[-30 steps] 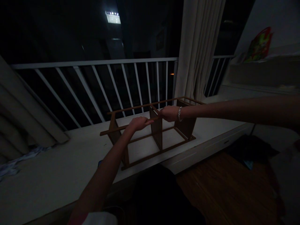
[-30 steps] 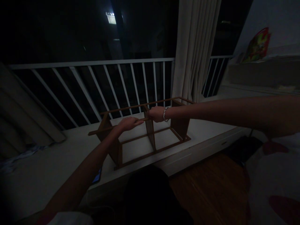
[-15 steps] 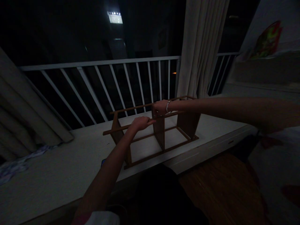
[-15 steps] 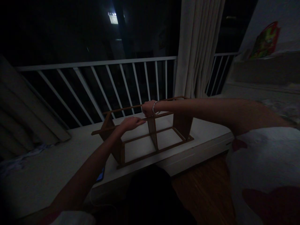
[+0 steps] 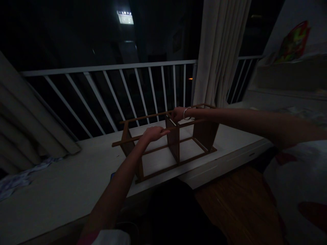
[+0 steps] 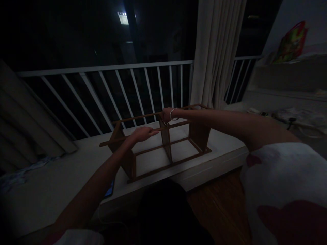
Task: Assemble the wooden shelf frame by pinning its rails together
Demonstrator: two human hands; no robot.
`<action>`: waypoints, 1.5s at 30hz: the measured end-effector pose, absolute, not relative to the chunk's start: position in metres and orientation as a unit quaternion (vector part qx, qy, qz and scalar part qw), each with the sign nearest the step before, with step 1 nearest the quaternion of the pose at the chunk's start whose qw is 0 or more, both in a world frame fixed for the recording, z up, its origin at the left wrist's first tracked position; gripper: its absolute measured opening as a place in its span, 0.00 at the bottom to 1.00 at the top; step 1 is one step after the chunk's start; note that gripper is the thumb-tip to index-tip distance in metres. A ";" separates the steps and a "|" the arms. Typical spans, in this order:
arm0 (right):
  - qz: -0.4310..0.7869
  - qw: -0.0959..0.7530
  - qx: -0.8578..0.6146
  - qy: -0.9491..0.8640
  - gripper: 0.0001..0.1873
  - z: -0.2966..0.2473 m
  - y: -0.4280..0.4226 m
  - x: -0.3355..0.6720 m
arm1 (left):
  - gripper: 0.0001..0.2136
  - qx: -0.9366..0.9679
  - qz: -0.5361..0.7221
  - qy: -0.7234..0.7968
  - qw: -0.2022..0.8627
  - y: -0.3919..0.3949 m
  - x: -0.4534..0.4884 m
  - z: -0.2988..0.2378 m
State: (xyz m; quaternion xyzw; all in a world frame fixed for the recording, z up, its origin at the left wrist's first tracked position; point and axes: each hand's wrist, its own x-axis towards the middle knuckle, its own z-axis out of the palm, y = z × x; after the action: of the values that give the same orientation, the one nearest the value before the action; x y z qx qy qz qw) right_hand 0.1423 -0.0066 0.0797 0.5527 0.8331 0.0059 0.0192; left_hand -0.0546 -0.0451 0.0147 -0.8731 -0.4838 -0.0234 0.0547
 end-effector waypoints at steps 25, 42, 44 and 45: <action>0.194 0.079 0.484 0.849 0.21 0.066 -0.111 0.169 | 0.35 -0.870 -0.031 -0.488 0.061 -0.042 -0.056 0.011; 0.166 0.111 0.462 0.864 0.20 0.061 -0.077 0.119 | 0.35 -0.856 -0.053 -0.496 0.137 -0.055 -0.059 0.002; 0.138 0.107 0.481 0.859 0.23 0.064 -0.071 0.114 | 0.35 -0.854 -0.056 -0.496 0.148 -0.056 -0.059 0.002; 0.125 0.101 0.489 0.858 0.24 0.065 -0.068 0.111 | 0.35 -0.853 -0.059 -0.497 0.152 -0.057 -0.059 0.001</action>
State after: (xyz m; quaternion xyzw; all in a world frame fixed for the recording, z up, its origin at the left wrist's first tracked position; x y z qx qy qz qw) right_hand 0.1115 -0.0677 0.0654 0.4887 0.8575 0.1246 0.1013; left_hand -0.0594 -0.0565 0.0013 -0.8526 -0.4966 -0.0585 0.1520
